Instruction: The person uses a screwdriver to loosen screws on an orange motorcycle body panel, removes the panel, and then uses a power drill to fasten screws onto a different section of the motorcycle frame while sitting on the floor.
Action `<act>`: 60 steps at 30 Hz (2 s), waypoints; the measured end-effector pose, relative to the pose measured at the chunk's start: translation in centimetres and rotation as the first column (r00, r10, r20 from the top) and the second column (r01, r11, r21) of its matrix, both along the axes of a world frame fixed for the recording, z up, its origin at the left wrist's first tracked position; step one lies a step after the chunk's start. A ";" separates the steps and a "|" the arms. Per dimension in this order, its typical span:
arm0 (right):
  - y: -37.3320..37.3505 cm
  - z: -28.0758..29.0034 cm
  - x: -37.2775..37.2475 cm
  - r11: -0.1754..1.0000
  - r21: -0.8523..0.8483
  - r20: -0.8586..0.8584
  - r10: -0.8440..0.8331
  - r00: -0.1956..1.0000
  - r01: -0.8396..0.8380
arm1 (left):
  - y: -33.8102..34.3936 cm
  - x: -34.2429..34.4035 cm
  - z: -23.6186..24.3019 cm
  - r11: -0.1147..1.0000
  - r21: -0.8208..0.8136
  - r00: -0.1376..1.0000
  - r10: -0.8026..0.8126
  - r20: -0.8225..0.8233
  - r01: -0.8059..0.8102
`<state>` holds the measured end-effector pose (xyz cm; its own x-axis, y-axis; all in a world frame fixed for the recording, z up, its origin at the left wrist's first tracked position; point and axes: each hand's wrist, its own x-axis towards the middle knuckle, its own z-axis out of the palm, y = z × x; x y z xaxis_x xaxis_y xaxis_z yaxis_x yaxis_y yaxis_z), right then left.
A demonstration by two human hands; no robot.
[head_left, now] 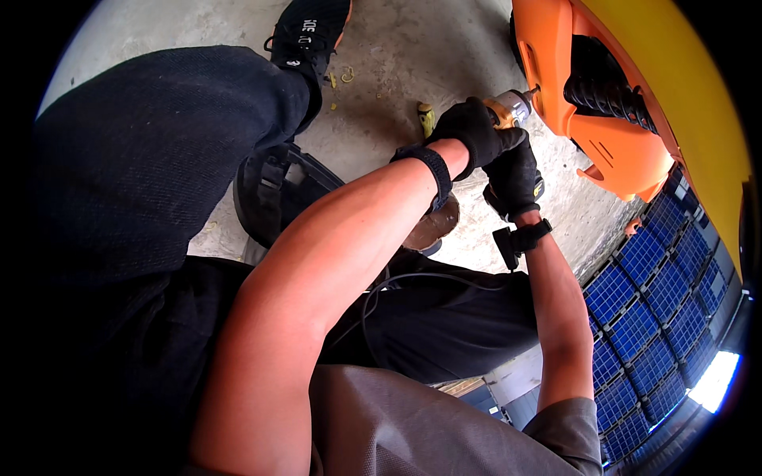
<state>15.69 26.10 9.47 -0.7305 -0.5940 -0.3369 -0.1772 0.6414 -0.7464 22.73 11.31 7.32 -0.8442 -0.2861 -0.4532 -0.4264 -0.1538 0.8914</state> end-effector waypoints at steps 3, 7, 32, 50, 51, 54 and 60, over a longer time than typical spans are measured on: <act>0.3 -0.1 -0.2 0.982 0.118 -0.245 0.172 0.954 -0.147 | 0.0 0.1 0.3 1.000 0.006 1.000 -0.003 0.004 0.003; -0.1 0.3 0.1 0.989 0.090 -0.205 0.136 0.969 -0.120 | 0.0 0.0 0.2 1.000 0.018 1.000 -0.017 0.014 0.017; -1.5 2.1 0.6 0.965 0.229 -0.225 0.177 0.958 -0.124 | -0.1 -0.1 0.3 1.000 0.005 1.000 -0.009 0.028 0.009; -0.3 1.0 0.2 0.940 0.285 -0.455 0.306 0.836 -0.189 | -0.8 -0.3 0.7 0.987 0.131 0.996 -0.089 -0.002 0.088; -0.3 1.0 0.1 0.929 0.326 -0.474 0.322 0.819 -0.176 | -0.8 -0.3 0.9 0.987 0.129 0.995 -0.095 -0.004 0.095; 0.1 0.2 -0.1 0.947 0.300 -0.416 0.241 0.877 -0.118 | -1.2 -0.2 1.3 0.988 0.110 0.994 -0.106 -0.005 0.106; 0.5 -0.5 -0.5 0.955 0.274 -0.339 0.209 0.917 -0.116 | -0.7 -0.1 1.0 0.998 0.055 0.999 -0.023 -0.037 0.025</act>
